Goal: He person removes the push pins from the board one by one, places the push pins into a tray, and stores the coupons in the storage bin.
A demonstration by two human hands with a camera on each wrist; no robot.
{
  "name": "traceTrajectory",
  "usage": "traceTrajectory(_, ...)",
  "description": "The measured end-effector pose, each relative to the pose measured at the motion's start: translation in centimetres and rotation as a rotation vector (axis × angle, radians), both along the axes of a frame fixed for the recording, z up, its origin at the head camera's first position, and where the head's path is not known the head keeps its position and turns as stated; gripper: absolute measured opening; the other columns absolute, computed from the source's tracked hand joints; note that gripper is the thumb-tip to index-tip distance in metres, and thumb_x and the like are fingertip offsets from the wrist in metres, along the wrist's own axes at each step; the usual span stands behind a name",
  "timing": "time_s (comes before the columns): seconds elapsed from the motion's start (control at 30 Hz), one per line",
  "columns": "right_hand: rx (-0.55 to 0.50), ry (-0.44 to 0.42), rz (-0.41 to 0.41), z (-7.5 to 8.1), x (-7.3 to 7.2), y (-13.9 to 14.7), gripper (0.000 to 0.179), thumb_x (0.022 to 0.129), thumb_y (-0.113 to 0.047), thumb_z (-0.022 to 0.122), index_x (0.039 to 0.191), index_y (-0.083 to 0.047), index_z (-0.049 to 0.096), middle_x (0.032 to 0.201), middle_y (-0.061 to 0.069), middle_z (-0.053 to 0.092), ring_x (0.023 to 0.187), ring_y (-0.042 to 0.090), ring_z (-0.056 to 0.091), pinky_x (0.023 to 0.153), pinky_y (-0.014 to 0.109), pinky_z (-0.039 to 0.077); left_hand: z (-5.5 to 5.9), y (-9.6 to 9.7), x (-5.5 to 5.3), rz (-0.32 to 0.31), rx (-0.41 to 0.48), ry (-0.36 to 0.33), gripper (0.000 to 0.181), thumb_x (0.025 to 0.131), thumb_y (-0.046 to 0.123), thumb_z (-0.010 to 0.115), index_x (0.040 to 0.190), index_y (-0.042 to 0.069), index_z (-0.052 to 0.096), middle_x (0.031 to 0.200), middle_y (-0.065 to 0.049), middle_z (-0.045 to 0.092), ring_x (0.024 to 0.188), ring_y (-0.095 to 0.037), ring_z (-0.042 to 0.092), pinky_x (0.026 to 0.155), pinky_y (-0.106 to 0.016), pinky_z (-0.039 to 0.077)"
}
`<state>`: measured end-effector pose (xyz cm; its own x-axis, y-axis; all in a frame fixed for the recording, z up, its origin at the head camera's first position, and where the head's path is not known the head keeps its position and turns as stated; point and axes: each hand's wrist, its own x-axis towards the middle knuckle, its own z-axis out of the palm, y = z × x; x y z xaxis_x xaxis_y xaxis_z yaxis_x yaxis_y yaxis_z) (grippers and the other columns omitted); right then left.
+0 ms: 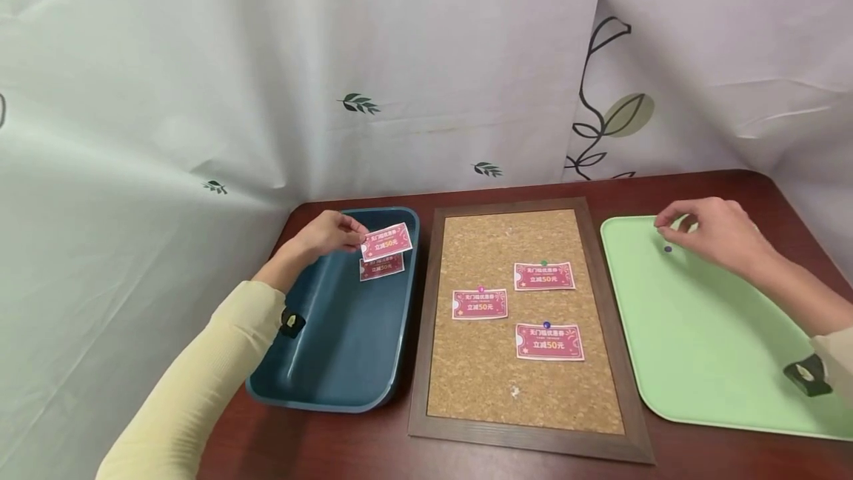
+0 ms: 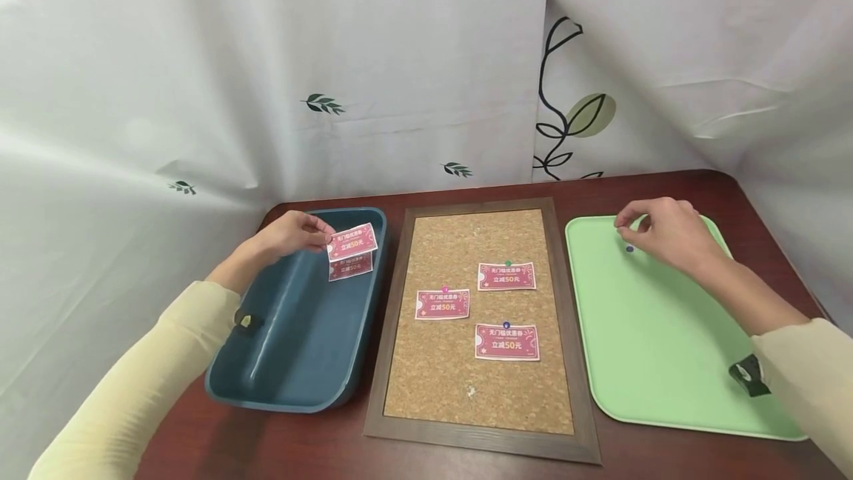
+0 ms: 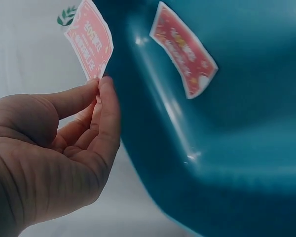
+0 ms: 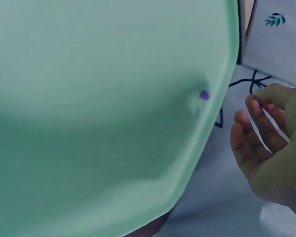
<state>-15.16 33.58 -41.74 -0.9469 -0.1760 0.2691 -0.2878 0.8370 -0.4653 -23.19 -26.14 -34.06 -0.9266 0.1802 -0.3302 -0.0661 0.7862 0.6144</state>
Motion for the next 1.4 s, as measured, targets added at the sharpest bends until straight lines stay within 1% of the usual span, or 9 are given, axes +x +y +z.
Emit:
traceTrajectory(0.07,-0.007,0.005,-0.011,-0.5,0.3,0.5,0.006,0.089,-0.008,0.082,0.095,-0.010,0.080,0.085,0.003,0.076,0.070,-0.010,0.055,0.059,0.023,0.040,-0.5,-0.5,0.1,0.009,0.007,-0.009,0.021,0.107,0.008,0.065,0.118,-0.009,0.069,0.116,-0.023,0.070,0.103,-0.035,0.068,0.102,-0.052,0.055)
traceTrajectory(0.17,-0.020,-0.006,-0.029,-1.2,0.8,1.2,0.006,0.089,-0.007,0.082,0.094,-0.010,0.080,0.085,0.002,0.075,0.070,-0.010,0.055,0.060,0.023,0.040,-1.3,-1.0,0.3,0.018,0.009,-0.023,0.019,0.106,0.006,0.064,0.117,-0.009,0.069,0.114,-0.023,0.071,0.101,-0.032,0.068,0.102,-0.052,0.055)
traceTrajectory(0.3,-0.044,-0.038,-0.047,-1.8,1.3,1.8,0.006,0.089,-0.007,0.082,0.095,-0.010,0.080,0.083,0.001,0.075,0.070,-0.010,0.054,0.057,0.024,0.041,-2.3,-1.5,0.5,0.013,-0.009,-0.029,0.017,0.106,0.005,0.065,0.115,-0.008,0.070,0.111,-0.021,0.071,0.096,-0.027,0.068,0.098,-0.047,0.058)
traceTrajectory(0.43,-0.067,-0.052,-0.052,-2.4,1.5,2.1,0.006,0.090,-0.007,0.081,0.095,-0.010,0.080,0.082,0.000,0.074,0.071,-0.010,0.054,0.058,0.021,0.040,-3.1,-1.7,0.8,0.018,-0.029,-0.028,0.016,0.105,0.006,0.066,0.114,-0.007,0.072,0.109,-0.020,0.072,0.092,-0.025,0.068,0.093,-0.042,0.060)
traceTrajectory(0.67,-0.050,0.011,-0.043,-3.2,1.4,2.2,0.011,0.086,-0.001,0.081,0.088,-0.011,0.079,0.076,-0.004,0.070,0.069,-0.009,0.052,0.062,0.016,0.037,-4.6,-1.9,1.1,0.049,-0.041,-0.022,0.012,0.104,0.006,0.068,0.109,-0.004,0.073,0.105,-0.017,0.073,0.088,-0.023,0.067,0.089,-0.040,0.061)
traceTrajectory(0.77,-0.055,0.016,-0.036,-3.4,1.3,2.2,0.011,0.085,0.000,0.082,0.087,-0.010,0.078,0.075,-0.003,0.070,0.068,-0.008,0.051,0.061,0.015,0.037,-5.0,-2.0,1.1,0.050,-0.043,-0.018,0.012,0.104,0.006,0.068,0.108,-0.004,0.073,0.104,-0.018,0.073,0.087,-0.023,0.067,0.089,-0.041,0.061)
traceTrajectory(0.97,-0.055,0.015,-0.042,-3.9,1.4,2.4,0.011,0.085,0.001,0.082,0.086,-0.009,0.078,0.074,-0.003,0.071,0.068,-0.009,0.051,0.062,0.014,0.038,-5.6,-2.1,1.2,0.058,-0.058,-0.012,0.012,0.103,0.006,0.069,0.108,-0.004,0.074,0.104,-0.017,0.073,0.087,-0.022,0.067,0.086,-0.037,0.061)
traceTrajectory(1.17,-0.045,0.005,-0.055,-4.1,1.4,2.8,0.010,0.085,-0.001,0.082,0.087,-0.010,0.078,0.074,-0.005,0.070,0.068,-0.010,0.050,0.065,0.015,0.036,-5.9,-2.3,1.2,0.068,-0.063,-0.001,0.012,0.102,0.006,0.071,0.108,-0.004,0.075,0.104,-0.017,0.074,0.085,-0.021,0.067,0.080,-0.031,0.061)
traceTrajectory(1.4,-0.059,-0.052,-0.075,-3.6,1.6,3.0,0.006,0.087,-0.005,0.082,0.091,-0.009,0.079,0.077,0.000,0.071,0.069,-0.011,0.051,0.063,0.019,0.037,-5.6,-2.5,1.2,0.086,-0.084,0.023,0.015,0.103,0.012,0.071,0.110,-0.001,0.075,0.111,-0.018,0.073,0.091,-0.026,0.067,0.084,-0.035,0.061)
